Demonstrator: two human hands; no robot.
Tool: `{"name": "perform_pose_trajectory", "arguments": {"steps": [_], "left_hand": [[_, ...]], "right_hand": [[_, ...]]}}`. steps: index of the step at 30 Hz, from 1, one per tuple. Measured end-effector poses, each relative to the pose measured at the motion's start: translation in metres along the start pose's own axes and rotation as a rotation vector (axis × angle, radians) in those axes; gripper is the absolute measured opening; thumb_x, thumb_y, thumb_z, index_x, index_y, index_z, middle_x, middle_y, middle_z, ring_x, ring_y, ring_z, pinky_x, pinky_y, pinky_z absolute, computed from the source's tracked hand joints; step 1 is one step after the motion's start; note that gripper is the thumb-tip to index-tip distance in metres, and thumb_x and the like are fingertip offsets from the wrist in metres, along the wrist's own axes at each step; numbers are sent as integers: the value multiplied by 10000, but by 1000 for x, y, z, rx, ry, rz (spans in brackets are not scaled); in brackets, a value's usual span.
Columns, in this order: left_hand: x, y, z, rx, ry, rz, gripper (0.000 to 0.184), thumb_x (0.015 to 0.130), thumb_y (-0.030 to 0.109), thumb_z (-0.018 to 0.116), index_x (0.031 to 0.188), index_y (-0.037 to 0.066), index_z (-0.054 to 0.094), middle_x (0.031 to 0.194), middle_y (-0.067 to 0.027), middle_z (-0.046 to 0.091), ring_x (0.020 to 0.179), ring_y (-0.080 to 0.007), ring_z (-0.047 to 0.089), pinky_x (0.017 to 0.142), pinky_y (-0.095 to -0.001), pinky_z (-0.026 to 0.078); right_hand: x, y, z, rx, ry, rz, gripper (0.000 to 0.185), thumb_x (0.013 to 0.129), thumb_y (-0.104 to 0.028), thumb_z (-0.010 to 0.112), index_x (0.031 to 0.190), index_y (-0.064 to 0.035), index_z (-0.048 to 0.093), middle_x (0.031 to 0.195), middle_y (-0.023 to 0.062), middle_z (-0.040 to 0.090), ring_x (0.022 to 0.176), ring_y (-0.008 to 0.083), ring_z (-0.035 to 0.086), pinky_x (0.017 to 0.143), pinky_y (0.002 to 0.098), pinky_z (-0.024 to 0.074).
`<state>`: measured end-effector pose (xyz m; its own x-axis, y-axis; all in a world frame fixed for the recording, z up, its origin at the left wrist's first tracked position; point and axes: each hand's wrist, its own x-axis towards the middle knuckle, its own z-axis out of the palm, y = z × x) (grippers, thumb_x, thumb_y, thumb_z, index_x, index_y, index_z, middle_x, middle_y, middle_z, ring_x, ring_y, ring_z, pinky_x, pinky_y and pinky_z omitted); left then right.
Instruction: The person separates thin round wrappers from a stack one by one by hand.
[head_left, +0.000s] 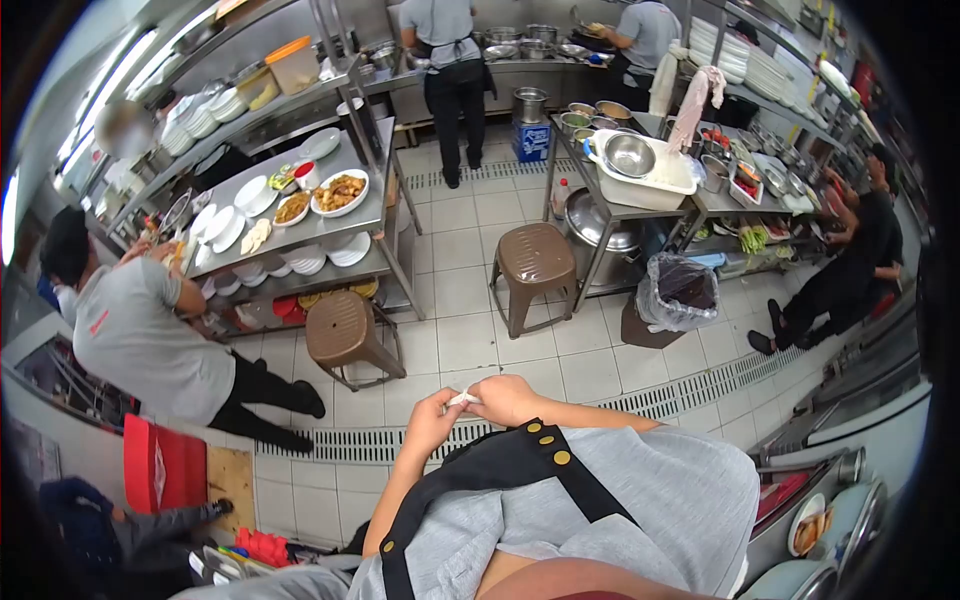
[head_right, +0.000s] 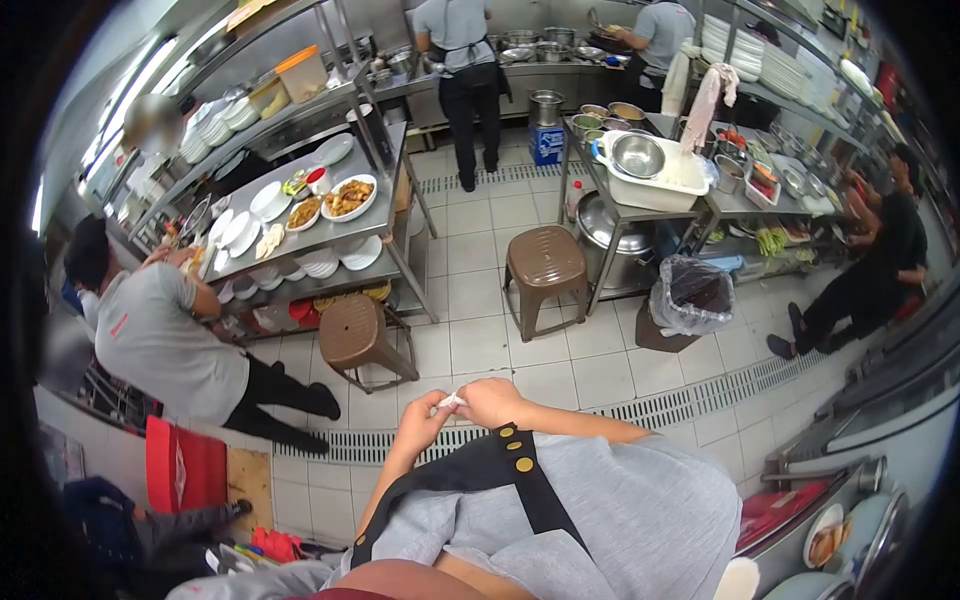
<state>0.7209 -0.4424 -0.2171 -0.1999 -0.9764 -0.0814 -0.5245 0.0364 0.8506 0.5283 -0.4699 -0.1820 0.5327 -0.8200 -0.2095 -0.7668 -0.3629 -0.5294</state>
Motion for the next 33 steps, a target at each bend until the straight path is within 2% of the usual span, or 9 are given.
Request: {"name": "perform_pose_trajectory", "arguments": {"steps": [3,7,16,22,24,27,30,31,33], "left_hand": [[25,-18,-24,-187,-199,-27,217,885,216,746,937,31,646,836,8,651,816,-92,561,762,-276,465],[51,-34,-43,-160,-283,62,366,803,294,829,951,17,640,888,-50,667,858,-134,586,803,-298,483],[81,-50,-84,-105,-59,-2,401,712,226,878,974,36,642,872,-89,696,802,-193,642,744,-332,503],[109,-50,-115,-3,209,-89,306,775,269,823,920,42,676,832,-164,689,748,-331,664,668,-395,497],[118,-51,-125,53,237,-186,283,804,242,811,947,31,689,788,-78,683,667,-173,580,655,-314,469],[134,-60,-130,-42,285,-198,229,879,238,747,941,23,696,756,-56,660,682,-127,552,650,-298,454],[149,-70,-127,-190,353,-179,215,939,228,687,950,13,687,745,-21,635,721,-95,540,661,-281,445],[153,-66,-125,-221,424,-147,294,975,280,635,897,-3,644,703,-111,561,678,-170,511,657,-328,441],[155,-67,-128,-247,497,-193,305,987,287,616,903,-5,638,700,-110,554,675,-170,506,654,-328,441]], "right_hand": [[16,-4,6,25,47,24,284,880,-338,623,1047,-124,705,935,145,710,922,361,669,801,474,525],[32,-4,20,104,157,61,280,865,-324,639,1040,-112,693,937,147,703,921,367,663,795,481,520],[127,-16,-11,140,59,-12,285,833,-372,687,911,-99,705,852,146,701,852,366,668,736,477,515],[214,-18,-45,15,-52,-218,290,880,-395,645,920,-110,688,805,147,695,811,374,667,710,483,509],[237,-16,-51,10,-61,-283,291,898,-397,629,918,-113,689,798,148,693,800,377,666,704,486,509],[266,-13,-61,-30,-89,-347,284,912,-390,611,928,-119,693,801,150,692,800,375,665,703,483,510],[291,-9,-69,-33,-119,-418,304,944,-394,569,947,-119,697,803,153,690,797,376,663,700,483,510],[298,-13,-73,-30,-148,-415,319,959,-402,531,948,-128,694,832,148,698,831,370,667,717,486,512],[311,-23,-81,-21,-206,-439,371,988,-422,467,949,-125,687,870,151,704,870,372,668,736,492,513]]}}
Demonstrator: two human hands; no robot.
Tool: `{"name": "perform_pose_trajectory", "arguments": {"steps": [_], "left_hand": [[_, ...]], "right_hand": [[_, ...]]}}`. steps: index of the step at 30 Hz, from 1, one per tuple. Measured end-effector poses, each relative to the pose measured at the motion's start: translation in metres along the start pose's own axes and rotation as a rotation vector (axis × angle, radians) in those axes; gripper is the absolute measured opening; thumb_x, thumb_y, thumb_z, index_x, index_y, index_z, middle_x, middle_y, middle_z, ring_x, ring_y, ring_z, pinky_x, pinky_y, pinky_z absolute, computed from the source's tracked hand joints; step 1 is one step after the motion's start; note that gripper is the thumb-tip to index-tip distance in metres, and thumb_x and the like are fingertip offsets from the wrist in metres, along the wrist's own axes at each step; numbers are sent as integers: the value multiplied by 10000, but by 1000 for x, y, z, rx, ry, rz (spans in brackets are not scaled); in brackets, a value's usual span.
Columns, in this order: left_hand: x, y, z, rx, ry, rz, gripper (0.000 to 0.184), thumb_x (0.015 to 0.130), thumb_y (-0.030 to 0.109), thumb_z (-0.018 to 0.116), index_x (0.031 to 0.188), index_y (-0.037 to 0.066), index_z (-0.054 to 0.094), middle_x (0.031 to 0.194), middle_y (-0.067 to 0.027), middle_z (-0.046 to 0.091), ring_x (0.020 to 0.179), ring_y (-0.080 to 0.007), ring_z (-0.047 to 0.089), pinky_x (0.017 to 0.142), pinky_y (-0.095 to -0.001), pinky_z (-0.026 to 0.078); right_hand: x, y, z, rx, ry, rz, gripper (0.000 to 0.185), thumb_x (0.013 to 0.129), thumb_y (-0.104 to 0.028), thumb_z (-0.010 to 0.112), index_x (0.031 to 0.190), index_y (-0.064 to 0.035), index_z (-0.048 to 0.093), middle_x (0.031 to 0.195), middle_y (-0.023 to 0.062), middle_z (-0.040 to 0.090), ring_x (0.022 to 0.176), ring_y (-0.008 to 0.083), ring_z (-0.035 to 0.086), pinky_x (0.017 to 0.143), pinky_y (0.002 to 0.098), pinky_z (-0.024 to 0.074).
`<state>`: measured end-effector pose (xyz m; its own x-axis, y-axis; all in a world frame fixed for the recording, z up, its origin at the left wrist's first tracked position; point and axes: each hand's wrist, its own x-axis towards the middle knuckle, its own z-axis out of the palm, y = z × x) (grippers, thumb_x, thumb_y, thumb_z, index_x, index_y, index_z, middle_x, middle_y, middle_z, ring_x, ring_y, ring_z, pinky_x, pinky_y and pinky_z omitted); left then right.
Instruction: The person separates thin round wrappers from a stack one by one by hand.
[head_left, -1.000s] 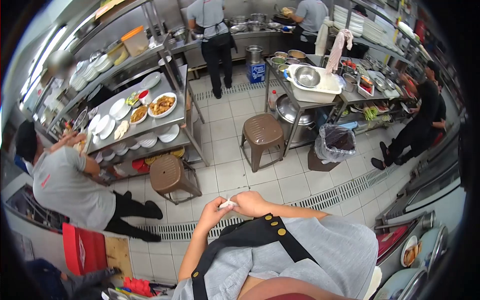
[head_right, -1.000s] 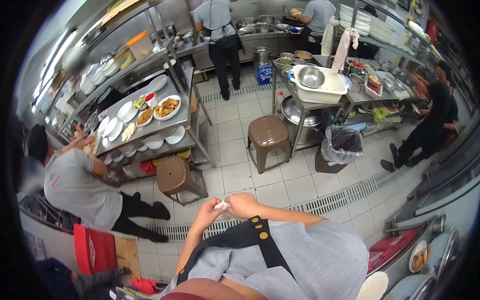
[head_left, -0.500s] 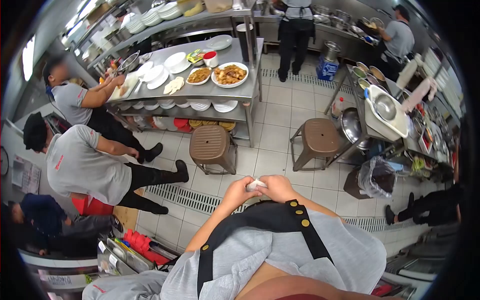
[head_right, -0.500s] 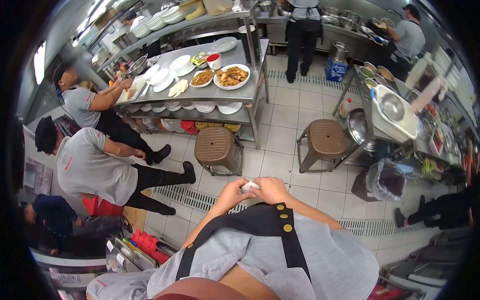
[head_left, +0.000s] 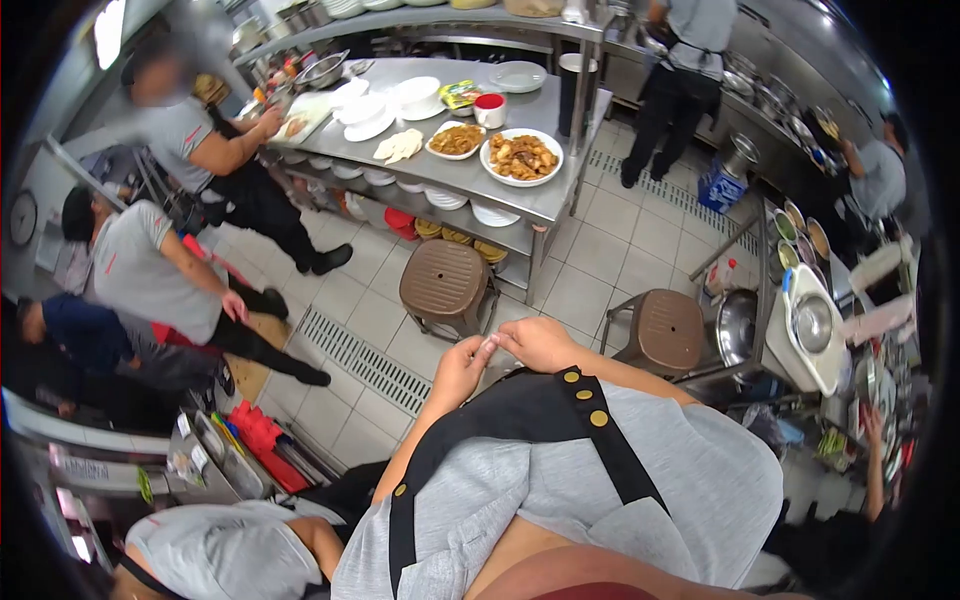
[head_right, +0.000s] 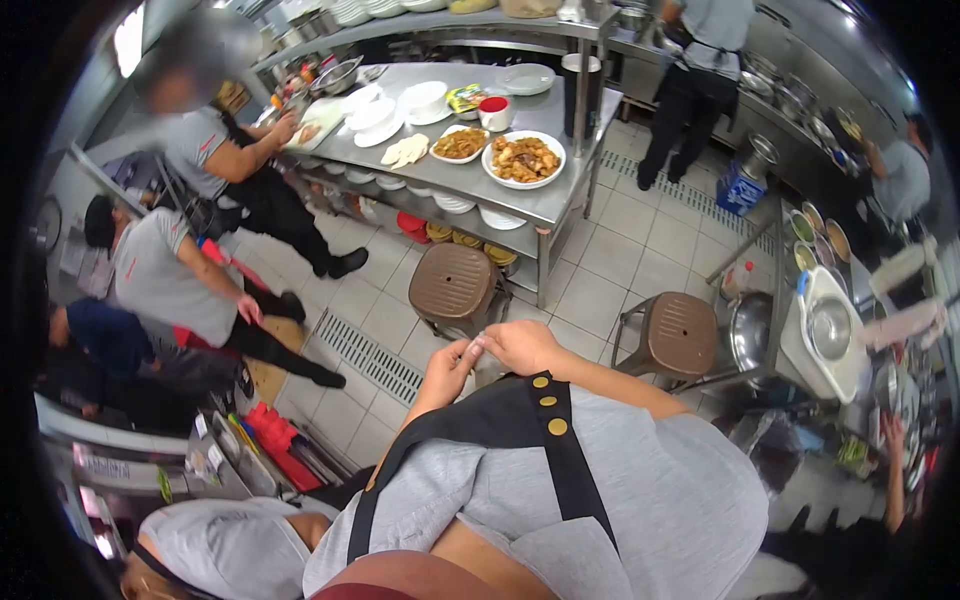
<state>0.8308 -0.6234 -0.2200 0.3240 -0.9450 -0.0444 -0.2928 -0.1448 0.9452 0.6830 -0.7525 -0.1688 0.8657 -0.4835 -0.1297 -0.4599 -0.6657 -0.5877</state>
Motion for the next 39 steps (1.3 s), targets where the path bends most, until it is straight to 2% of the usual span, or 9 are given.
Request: {"name": "perform_pose_trajectory", "arguments": {"steps": [5,6,13,18,27,29,30,33,39], "left_hand": [[-29,9,-5,17,359,-87,383,1027,324,538,867,-17,605,633,-86,509,616,-165,483,610,-336,434],[-37,-4,-4,-50,391,-104,364,1044,292,511,861,1,630,651,21,502,640,-81,452,589,-272,389],[-103,-18,26,-110,703,-291,367,1034,288,524,813,9,617,622,-21,532,616,-100,472,584,-297,420],[-166,7,69,-225,924,-418,305,774,253,861,868,52,651,793,5,657,750,-83,560,699,-266,469],[-288,40,155,-184,1170,-596,280,825,289,799,862,26,708,791,-81,678,726,-112,603,652,-292,471],[-318,47,182,32,1248,-665,243,867,236,764,929,4,727,852,-48,719,801,-106,624,710,-300,485],[-334,51,197,93,1310,-685,275,882,293,724,946,25,721,824,-139,695,752,-236,667,691,-360,485],[-387,49,250,-108,1618,-657,252,898,263,703,957,18,711,850,-136,688,748,-214,654,700,-348,487],[-472,88,345,54,1904,-624,222,950,241,639,969,20,626,828,-124,658,777,-208,630,726,-339,484]], "right_hand": [[33,-20,1,25,-134,-204,423,976,-464,482,947,-91,680,861,164,700,859,392,663,725,500,509],[35,-25,2,-33,-203,-261,432,958,-485,511,945,-88,680,858,168,699,857,394,664,723,499,510],[42,-31,44,-114,-494,-559,351,837,-418,697,940,-83,681,842,167,699,841,384,672,731,486,517],[28,-53,79,-125,-737,-738,296,822,-347,700,1006,-116,711,873,172,707,846,371,676,744,472,524],[-69,-106,104,-258,-929,-1172,253,846,-322,677,999,-121,692,865,146,709,874,360,680,751,469,532],[-101,-110,114,-249,-891,-1168,253,855,-326,674,994,-114,677,847,155,703,853,371,678,735,478,531],[-117,-107,124,-173,-887,-1168,258,869,-331,669,988,-102,662,830,161,699,830,378,673,710,473,525],[-177,-121,131,-153,-985,-1028,256,878,-335,662,972,-98,651,821,166,692,820,395,657,691,468,514],[-291,-112,187,355,-1652,-585,303,935,-199,693,1127,20,611,958,38,677,838,88,600,720,266,494]]}}
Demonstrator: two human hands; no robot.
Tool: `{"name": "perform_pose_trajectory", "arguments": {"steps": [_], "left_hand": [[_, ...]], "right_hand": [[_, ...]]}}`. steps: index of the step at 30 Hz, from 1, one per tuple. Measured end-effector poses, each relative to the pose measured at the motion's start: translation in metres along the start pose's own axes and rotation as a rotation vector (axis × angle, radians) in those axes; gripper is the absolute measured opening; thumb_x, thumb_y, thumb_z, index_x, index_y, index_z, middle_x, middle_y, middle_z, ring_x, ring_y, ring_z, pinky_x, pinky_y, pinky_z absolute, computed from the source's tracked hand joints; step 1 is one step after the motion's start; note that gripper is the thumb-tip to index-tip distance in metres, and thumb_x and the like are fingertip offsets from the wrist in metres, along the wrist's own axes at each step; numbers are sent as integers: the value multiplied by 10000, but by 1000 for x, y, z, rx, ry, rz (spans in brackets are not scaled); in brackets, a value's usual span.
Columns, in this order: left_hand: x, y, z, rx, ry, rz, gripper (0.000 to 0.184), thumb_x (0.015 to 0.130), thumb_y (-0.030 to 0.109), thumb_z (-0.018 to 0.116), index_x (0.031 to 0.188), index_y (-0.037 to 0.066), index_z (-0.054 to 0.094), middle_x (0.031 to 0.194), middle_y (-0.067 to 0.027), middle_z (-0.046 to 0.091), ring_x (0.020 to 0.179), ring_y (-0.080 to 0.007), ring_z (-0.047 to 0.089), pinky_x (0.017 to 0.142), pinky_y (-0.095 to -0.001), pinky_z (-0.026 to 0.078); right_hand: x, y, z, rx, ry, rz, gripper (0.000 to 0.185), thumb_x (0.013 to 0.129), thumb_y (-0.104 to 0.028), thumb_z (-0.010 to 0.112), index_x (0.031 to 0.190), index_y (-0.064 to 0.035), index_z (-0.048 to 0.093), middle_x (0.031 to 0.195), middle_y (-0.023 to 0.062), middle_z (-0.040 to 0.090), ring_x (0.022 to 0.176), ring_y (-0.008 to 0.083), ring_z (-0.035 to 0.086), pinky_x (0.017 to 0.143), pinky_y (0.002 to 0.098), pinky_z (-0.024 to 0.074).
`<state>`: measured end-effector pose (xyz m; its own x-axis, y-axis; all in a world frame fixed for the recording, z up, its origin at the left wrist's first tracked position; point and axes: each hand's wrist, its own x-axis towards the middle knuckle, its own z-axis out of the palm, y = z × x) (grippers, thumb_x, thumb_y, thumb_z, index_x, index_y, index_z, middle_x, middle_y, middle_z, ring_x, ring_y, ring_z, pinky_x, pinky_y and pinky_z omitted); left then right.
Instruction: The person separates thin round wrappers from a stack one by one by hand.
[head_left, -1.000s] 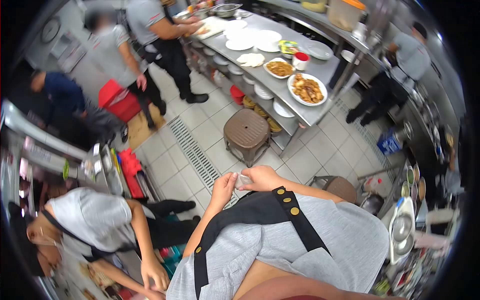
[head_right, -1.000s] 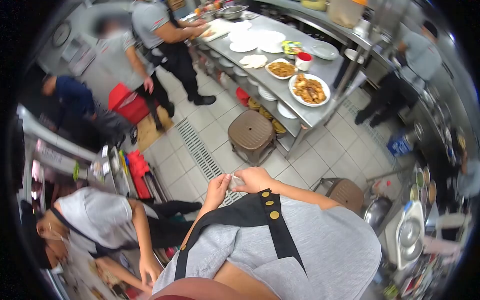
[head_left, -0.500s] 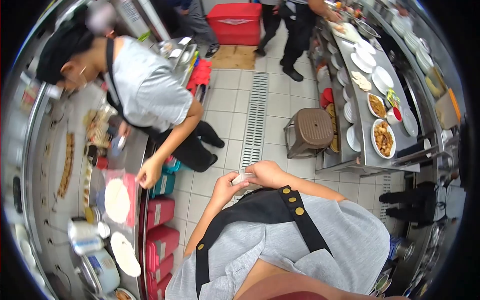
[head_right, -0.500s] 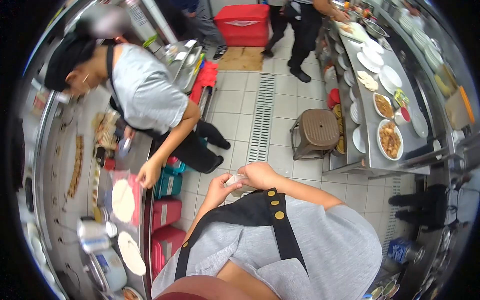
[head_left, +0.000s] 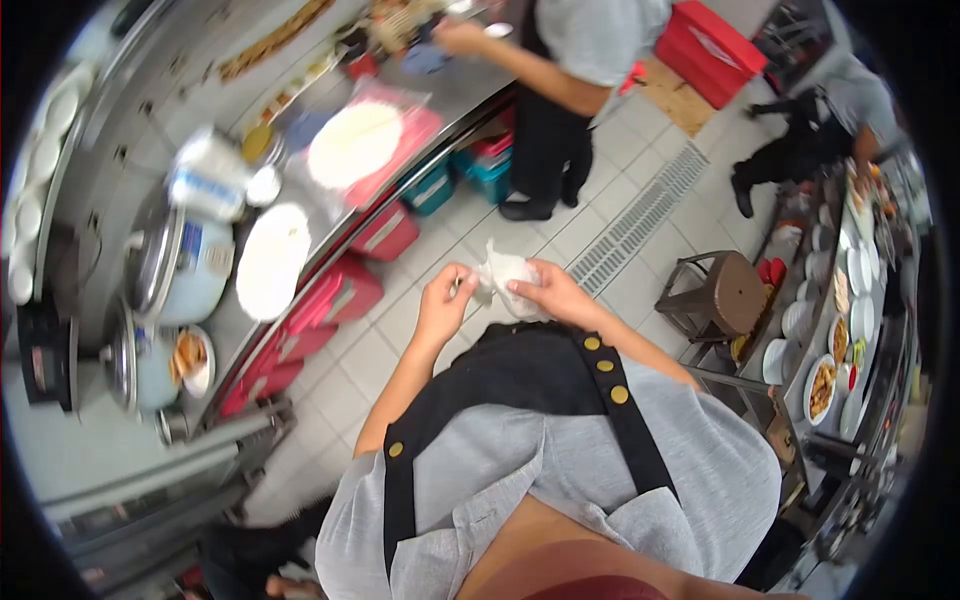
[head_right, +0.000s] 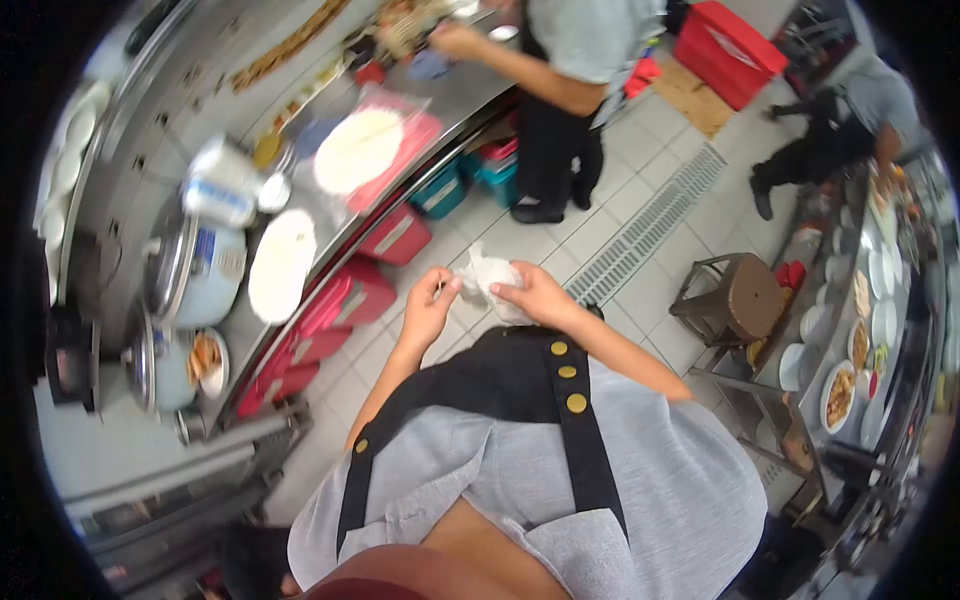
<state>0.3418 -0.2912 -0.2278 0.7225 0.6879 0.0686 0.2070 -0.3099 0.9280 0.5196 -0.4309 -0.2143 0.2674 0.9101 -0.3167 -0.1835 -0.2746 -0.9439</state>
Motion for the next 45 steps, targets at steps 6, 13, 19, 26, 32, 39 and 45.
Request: {"name": "perform_pose_trajectory", "arguments": {"steps": [6,13,19,26,32,39,45], "left_hand": [[-58,-4,-64,191,275,-178,215,989,246,579,1052,41,583,798,-181,672,699,-324,657,642,-369,493],[-94,-63,-113,-140,699,-336,231,1031,249,529,1061,26,583,928,-46,631,863,-120,555,794,-279,459],[-70,-87,-158,-53,947,-381,281,1015,264,547,1068,-10,581,909,-95,641,855,-149,569,800,-301,470],[-6,-123,-218,-27,1069,-446,321,1011,256,552,1160,-27,579,954,-127,663,877,-181,595,810,-314,481],[19,-176,-252,-200,1235,-570,263,1005,157,524,1187,-27,571,1055,-125,665,946,-193,613,851,-326,491],[27,-163,-268,-248,1232,-650,199,979,115,491,1110,-4,582,988,-100,662,866,-164,625,767,-299,507],[34,-155,-312,-244,1184,-490,176,996,135,511,1103,12,578,984,-71,657,862,-137,608,786,-287,501]], "right_hand": [[38,-18,85,-71,-380,72,239,949,-202,683,1043,17,658,856,13,669,780,64,591,684,249,484],[106,-38,138,-119,-506,-41,242,951,-198,673,1050,23,664,924,39,705,840,94,612,760,285,507],[197,-58,143,-305,-606,-119,259,924,-209,712,1041,16,662,961,32,701,862,87,606,802,273,494],[289,-140,156,-30,-622,102,246,930,-169,692,1105,3,670,1008,21,686,918,96,612,845,272,494],[377,-185,152,111,-575,131,273,954,-193,657,1144,1,629,1034,42,669,911,107,612,833,280,506],[451,-177,193,-213,-466,-299,555,941,-41,615,1425,-98,351,1216,111,577,1046,194,576,897,320,487],[458,-192,156,-282,-205,-614,531,925,37,569,1425,-97,451,1323,67,557,1142,157,550,968,267,436]]}}
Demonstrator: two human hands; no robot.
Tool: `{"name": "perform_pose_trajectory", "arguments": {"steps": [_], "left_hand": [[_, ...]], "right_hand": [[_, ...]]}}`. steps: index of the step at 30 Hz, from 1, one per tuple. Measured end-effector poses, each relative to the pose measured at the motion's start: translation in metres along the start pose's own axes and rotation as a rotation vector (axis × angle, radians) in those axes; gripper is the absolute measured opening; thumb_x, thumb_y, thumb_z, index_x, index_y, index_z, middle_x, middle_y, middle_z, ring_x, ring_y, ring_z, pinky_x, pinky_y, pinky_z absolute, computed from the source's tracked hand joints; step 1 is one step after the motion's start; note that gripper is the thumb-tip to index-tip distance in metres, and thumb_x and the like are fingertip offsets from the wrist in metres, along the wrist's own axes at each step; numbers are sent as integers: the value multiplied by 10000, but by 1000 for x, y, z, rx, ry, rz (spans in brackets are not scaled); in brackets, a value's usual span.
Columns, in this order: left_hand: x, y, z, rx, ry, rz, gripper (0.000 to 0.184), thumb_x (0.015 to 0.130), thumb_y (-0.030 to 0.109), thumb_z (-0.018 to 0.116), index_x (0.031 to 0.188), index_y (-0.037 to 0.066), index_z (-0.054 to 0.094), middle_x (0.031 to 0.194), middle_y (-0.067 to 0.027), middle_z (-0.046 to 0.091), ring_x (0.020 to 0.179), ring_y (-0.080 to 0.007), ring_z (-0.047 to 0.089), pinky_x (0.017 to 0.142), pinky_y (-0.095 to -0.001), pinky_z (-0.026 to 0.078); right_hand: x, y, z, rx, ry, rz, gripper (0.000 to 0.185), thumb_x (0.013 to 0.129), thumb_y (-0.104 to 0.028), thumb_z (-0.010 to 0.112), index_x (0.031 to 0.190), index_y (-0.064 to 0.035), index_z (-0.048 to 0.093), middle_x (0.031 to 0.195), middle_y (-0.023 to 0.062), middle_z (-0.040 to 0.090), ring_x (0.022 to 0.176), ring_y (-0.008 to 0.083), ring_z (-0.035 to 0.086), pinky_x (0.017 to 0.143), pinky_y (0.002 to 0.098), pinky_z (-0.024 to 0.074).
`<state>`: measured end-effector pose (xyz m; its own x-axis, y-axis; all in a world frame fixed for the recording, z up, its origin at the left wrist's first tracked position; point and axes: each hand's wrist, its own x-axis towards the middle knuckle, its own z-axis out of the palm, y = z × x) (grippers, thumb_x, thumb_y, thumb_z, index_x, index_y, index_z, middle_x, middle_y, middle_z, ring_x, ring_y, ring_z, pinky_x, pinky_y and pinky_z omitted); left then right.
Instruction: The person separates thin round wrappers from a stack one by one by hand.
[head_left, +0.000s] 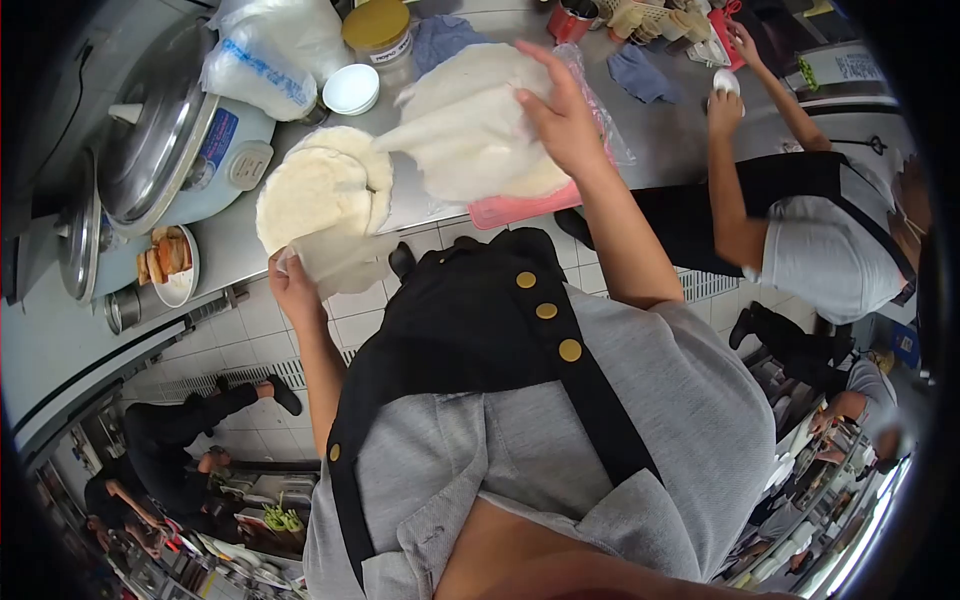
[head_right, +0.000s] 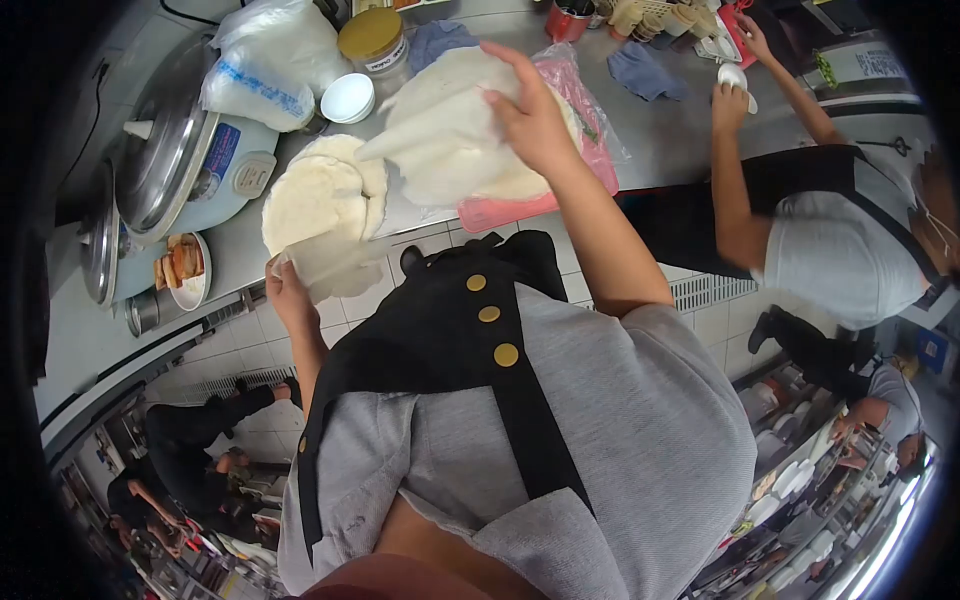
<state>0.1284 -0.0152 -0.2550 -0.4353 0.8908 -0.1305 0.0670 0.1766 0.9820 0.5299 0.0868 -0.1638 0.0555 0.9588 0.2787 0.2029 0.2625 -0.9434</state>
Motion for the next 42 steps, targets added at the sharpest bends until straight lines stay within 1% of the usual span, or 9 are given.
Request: {"name": "perform_pose_trajectory", "arguments": {"steps": [1,4,6,16,19,21,29,35,42], "left_hand": [[2,7,0,3,-6,2,176,996,135,511,1103,12,578,984,-71,657,862,-137,608,786,-287,501],[7,21,3,-11,0,8,169,997,132,510,1098,13,573,980,-67,651,864,-132,601,789,-285,498],[9,25,7,-35,-40,-1,163,1003,135,507,1095,17,571,973,-63,647,858,-128,599,782,-277,495],[5,32,5,-36,-89,-8,154,1019,176,534,1077,36,562,953,-46,644,849,-112,595,756,-262,488],[3,35,1,14,-106,40,138,1018,158,533,1074,34,561,947,-42,647,844,-102,592,748,-252,485],[0,40,1,49,-101,75,119,1013,132,535,1066,29,560,948,-42,649,841,-93,588,746,-245,481],[-15,29,-7,13,-73,80,135,1004,131,547,1073,17,565,950,-52,655,839,-105,598,758,-251,490],[-32,22,-26,-25,-3,94,141,1003,127,554,1082,11,566,957,-55,653,847,-109,597,763,-247,488],[-49,24,-35,15,41,56,168,1005,162,581,1081,13,566,948,-60,657,833,-106,598,743,-247,490]], "right_hand": [[-7,11,-12,93,-5,191,484,925,22,578,1391,-98,521,1306,65,581,1166,139,545,967,249,430],[-33,103,-43,14,-24,226,434,939,6,564,1363,-83,569,1325,105,587,1190,157,542,988,254,421],[-49,144,-56,-310,-6,435,470,894,14,612,1353,-77,572,1360,160,585,1229,266,572,1018,329,452],[-35,133,-73,-267,-149,229,605,840,22,655,1402,-169,536,1396,179,553,1261,343,549,1033,369,457],[-35,145,-79,-573,-146,273,591,822,-27,678,1383,-170,558,1348,164,590,1235,348,562,1008,386,474],[-40,127,-57,-1385,121,235,501,800,-100,710,1290,-170,631,1273,131,616,1187,347,572,959,397,495],[16,142,34,-879,-130,-35,179,832,-127,687,1010,-123,674,1169,100,582,1076,300,599,879,441,516],[43,160,27,-1018,-400,228,90,878,-97,613,965,-93,634,1130,118,575,1040,317,624,860,454,525],[40,144,33,-883,-364,-35,107,895,-139,607,983,-79,594,1133,103,549,1003,300,631,827,450,522]]}}
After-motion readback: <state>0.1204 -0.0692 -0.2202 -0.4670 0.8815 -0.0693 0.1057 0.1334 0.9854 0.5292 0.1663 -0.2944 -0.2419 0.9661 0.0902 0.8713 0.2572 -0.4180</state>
